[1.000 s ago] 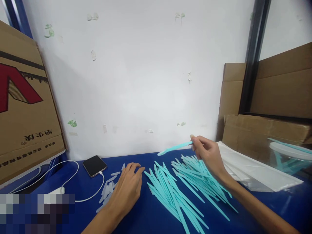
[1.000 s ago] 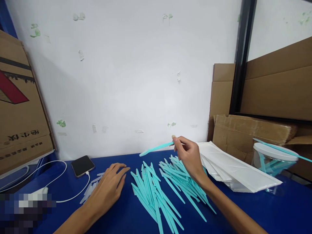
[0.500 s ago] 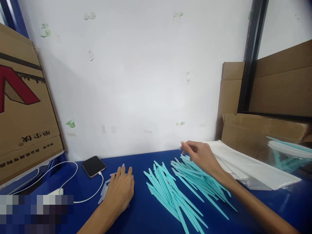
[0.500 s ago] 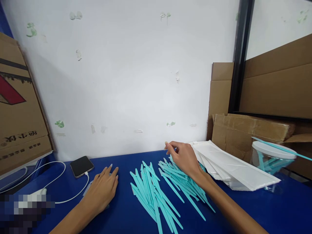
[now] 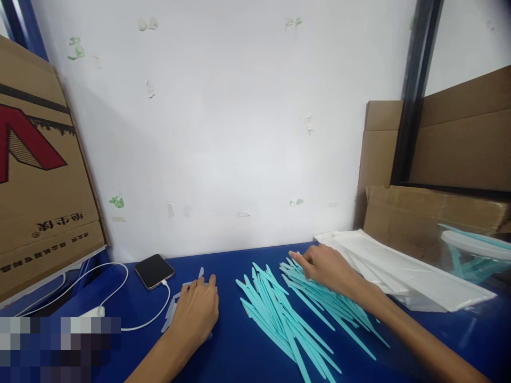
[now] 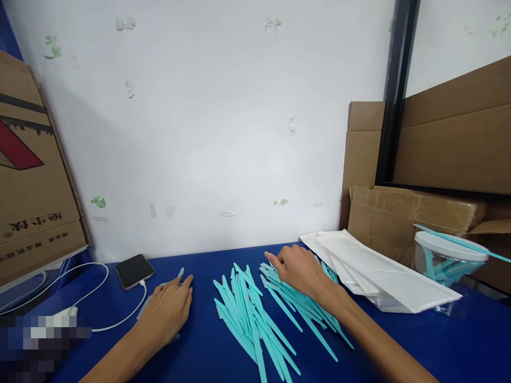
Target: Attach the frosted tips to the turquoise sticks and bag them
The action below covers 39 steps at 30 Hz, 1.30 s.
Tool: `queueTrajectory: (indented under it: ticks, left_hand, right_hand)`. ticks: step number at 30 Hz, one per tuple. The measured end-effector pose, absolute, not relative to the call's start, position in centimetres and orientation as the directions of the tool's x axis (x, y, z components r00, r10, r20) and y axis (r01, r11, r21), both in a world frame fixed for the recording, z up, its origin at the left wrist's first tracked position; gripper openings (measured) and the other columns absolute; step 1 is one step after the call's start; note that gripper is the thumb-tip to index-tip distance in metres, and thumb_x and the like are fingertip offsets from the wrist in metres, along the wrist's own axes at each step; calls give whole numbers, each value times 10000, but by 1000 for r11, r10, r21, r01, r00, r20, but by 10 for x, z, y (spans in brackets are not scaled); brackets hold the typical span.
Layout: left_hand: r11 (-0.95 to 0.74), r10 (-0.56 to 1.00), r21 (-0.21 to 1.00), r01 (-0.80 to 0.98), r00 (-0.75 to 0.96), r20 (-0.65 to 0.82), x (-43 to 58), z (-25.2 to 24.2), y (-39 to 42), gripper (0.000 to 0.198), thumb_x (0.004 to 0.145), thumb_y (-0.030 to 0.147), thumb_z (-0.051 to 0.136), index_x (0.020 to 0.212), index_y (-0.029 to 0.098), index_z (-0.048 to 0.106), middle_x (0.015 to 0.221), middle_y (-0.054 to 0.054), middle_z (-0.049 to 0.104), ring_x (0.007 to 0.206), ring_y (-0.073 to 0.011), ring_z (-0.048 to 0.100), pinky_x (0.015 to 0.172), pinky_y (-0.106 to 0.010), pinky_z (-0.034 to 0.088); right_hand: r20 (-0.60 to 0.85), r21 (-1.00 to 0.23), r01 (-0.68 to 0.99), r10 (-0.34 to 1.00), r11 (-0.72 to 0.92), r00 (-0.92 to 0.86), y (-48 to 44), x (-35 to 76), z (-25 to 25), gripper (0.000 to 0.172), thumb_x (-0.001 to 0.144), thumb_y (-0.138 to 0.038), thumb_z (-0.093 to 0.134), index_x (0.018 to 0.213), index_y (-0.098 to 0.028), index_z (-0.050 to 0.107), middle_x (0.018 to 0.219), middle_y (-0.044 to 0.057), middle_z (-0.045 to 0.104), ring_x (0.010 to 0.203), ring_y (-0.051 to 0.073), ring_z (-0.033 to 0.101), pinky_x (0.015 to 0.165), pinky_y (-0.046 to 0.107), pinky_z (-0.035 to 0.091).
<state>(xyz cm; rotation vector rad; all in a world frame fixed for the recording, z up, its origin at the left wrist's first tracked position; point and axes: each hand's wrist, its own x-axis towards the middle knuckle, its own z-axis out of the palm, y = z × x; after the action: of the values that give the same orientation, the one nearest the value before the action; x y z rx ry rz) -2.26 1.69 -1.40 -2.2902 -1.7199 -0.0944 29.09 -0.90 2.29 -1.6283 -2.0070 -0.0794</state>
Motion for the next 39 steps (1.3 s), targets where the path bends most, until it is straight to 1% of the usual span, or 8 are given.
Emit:
queueTrajectory:
  ticks: [4, 7, 13, 17, 22, 32, 35, 39]
  left_hand:
    - [-295, 921, -156, 943, 324, 218, -21, -11, 16, 462, 973, 133, 292, 1337, 91, 573, 1221, -209, 662, 1146, -322, 630, 969, -463, 451]
    - [-349, 905, -116, 930, 367, 215, -20, -9, 16, 465, 956, 95, 296, 1316, 119, 590, 1195, -176, 665, 1098, -303, 635, 947, -442, 465]
    - [-525, 832, -5, 851, 514, 209, -18, -10, 14, 519, 933, 36, 282, 1334, 194, 572, 1241, -122, 619, 1067, -256, 617, 930, -396, 488]
    - [-507, 838, -48, 861, 505, 208, -18, -9, 15, 529, 920, 12, 293, 1317, 197, 590, 1242, -119, 617, 1092, -263, 601, 943, -409, 478]
    - [-464, 857, -105, 880, 475, 199, -19, -6, 19, 373, 1006, 206, 351, 1150, 157, 692, 1121, -141, 662, 1097, -319, 591, 928, -473, 465]
    - [-505, 817, -205, 838, 541, 200, -16, -2, 16, 331, 983, 134, 372, 980, 157, 702, 1031, -132, 677, 994, -302, 620, 876, -462, 483]
    - [-510, 802, -160, 845, 534, 267, -16, -2, 14, 323, 998, 166, 360, 1012, 163, 683, 1006, -119, 687, 968, -285, 636, 906, -462, 474]
    - [-502, 814, 22, 865, 463, 350, -20, -4, 16, 318, 1012, 218, 341, 1046, 181, 655, 964, -87, 702, 911, -256, 667, 862, -401, 498]
  right_hand:
    - [483, -209, 891, 835, 403, -264, -13, 278, 15, 512, 979, -542, 440, 702, -227, 733, 533, 29, 644, 465, 171, 582, 512, 275, 380]
    - [467, -140, 882, 815, 451, -343, -16, 264, 3, 368, 981, -466, 486, 864, -228, 742, 697, 46, 719, 579, 190, 636, 547, 278, 388]
    - [393, -92, 906, 851, 412, -348, -15, 252, -9, 263, 977, -353, 511, 819, -208, 662, 843, 28, 713, 633, 160, 617, 548, 266, 360]
    - [387, -103, 928, 874, 359, -295, -12, 256, -5, 201, 971, -314, 523, 849, -213, 646, 829, 17, 707, 656, 169, 618, 561, 268, 347]
    - [408, -132, 945, 885, 301, -225, -12, 260, 3, 222, 1013, -308, 458, 952, -214, 650, 701, 8, 690, 608, 177, 617, 584, 268, 341]
    - [497, -222, 896, 835, 385, -236, -17, 260, 8, 248, 1031, -352, 430, 968, -236, 640, 647, -38, 652, 528, 144, 550, 550, 258, 308]
    - [516, -229, 879, 818, 419, -256, -18, 259, 7, 252, 1032, -356, 426, 954, -236, 633, 662, -37, 651, 539, 141, 549, 548, 257, 315]
    - [541, -245, 870, 805, 429, -245, -17, 259, 8, 266, 1038, -357, 405, 955, -229, 622, 670, -29, 651, 529, 138, 544, 520, 254, 305]
